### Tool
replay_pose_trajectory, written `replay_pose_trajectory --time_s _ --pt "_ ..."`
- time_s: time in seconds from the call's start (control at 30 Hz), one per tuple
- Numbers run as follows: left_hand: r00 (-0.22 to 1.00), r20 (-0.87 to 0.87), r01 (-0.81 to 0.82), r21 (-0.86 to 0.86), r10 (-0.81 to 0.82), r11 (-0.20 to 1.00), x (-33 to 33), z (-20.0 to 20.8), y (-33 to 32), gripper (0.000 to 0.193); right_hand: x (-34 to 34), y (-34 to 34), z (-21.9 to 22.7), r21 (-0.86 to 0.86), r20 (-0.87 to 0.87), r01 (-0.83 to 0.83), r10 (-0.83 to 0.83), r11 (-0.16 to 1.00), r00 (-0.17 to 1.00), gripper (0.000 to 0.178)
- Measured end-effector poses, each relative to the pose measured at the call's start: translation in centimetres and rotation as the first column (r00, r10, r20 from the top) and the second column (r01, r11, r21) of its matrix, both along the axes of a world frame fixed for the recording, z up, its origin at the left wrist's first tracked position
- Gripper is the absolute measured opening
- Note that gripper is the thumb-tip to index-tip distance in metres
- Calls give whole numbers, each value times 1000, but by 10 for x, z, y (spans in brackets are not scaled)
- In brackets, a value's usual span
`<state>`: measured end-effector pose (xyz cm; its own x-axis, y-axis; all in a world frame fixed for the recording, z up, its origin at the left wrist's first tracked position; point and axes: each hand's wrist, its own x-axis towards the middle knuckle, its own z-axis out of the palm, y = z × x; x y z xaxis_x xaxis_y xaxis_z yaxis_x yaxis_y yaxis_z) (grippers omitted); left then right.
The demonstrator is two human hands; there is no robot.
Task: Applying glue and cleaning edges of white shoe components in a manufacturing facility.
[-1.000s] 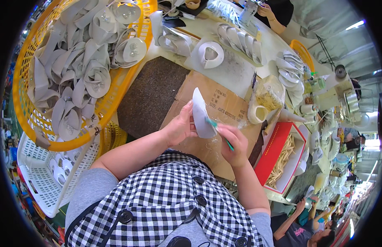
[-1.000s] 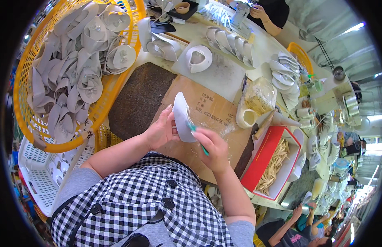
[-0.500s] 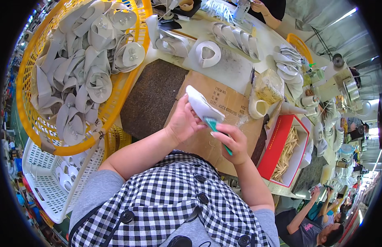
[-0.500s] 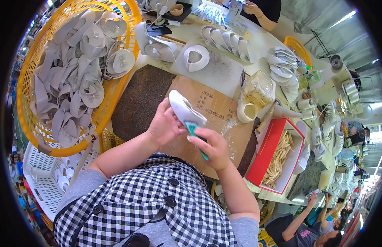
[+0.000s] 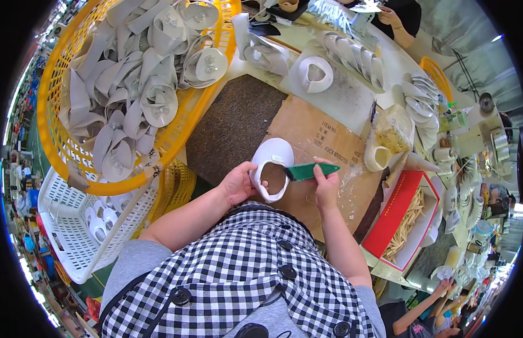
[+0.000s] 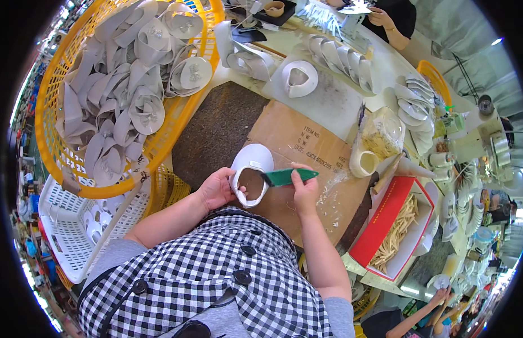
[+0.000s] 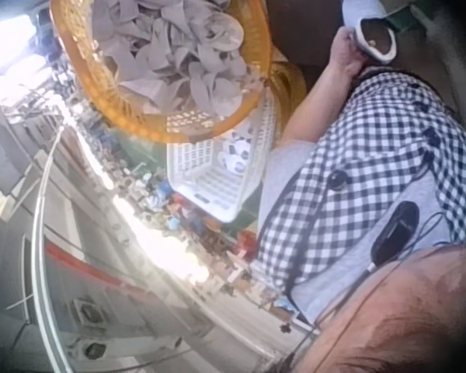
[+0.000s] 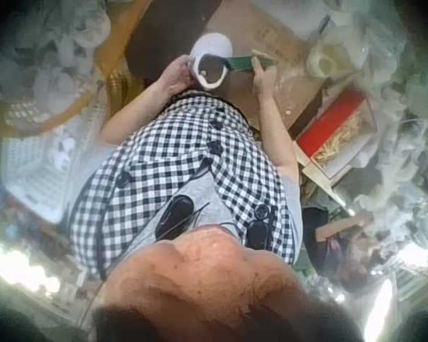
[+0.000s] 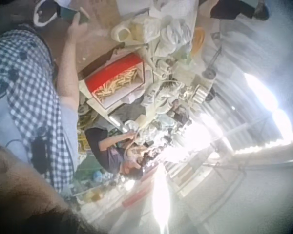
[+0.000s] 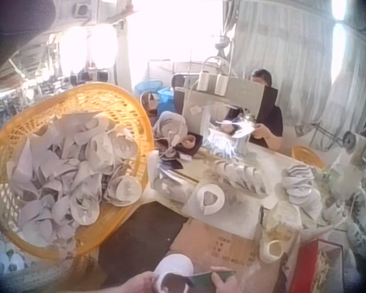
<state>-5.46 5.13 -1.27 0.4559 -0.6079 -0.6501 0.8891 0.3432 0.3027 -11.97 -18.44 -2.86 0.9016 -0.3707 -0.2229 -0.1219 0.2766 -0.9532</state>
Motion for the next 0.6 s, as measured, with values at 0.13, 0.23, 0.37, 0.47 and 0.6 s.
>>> replay_pose_trajectory --time_s 0.13,0.23,0.37,0.47,0.6 --pt "998 -50 -22 122 28 992 2 1 3 37 45 3 16 -3 4 18 -18 1000 1000 17" --pt "999 -5 -45 164 47 985 6 -1 4 36 70 9 28 -311 44 -77 96 947 994 15" --pt "995 70 -87 223 73 971 6 -5 1 32 84 50 51 -475 16 -329 382 816 924 18" --pt "996 43 -90 227 82 970 8 -6 -4 31 91 48 40 -902 59 -127 409 412 911 17" --pt "997 41 -73 287 63 955 8 -7 -5 32 90 34 54 -875 72 -62 256 480 964 12"
